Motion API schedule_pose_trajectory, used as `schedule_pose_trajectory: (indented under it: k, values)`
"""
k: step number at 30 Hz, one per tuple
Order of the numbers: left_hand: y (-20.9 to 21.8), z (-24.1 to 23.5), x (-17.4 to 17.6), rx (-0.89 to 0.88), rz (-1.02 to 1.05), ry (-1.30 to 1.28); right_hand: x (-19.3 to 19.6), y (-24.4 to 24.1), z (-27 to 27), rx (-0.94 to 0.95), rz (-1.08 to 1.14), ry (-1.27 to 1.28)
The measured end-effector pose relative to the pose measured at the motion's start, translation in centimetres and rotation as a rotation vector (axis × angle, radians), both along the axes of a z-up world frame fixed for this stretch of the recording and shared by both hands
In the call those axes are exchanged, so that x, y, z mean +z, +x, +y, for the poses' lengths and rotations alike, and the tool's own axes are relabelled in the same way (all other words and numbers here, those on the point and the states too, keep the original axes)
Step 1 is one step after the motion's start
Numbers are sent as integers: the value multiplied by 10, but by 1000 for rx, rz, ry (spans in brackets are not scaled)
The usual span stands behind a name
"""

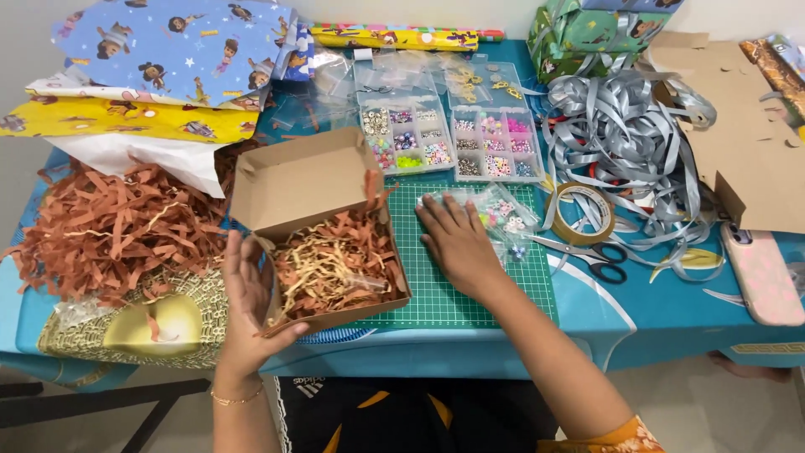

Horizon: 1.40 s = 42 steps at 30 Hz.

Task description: The person folds a flat cardboard box into shape, inserts brown shredded paper, and places several small plastic bags containing colorful beads and charms into the box. The box is then closed and set aside.

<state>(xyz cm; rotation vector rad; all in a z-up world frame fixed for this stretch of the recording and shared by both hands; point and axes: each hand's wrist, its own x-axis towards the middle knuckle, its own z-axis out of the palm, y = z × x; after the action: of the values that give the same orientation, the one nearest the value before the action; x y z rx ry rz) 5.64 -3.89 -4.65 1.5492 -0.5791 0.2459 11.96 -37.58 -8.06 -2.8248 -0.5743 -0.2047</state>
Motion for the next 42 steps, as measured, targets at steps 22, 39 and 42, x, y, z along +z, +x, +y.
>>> schedule_pose_trajectory:
  k: [22,39,42]
  values:
    - [4,-39,13,-42,343,389,31,-54,-36,-302,18,-27]
    - [1,-39,20,-14,316,335,105,-49,42,217,-415,167]
    - [2,-38,19,-32,303,324,115,-49,62,344,-200,20]
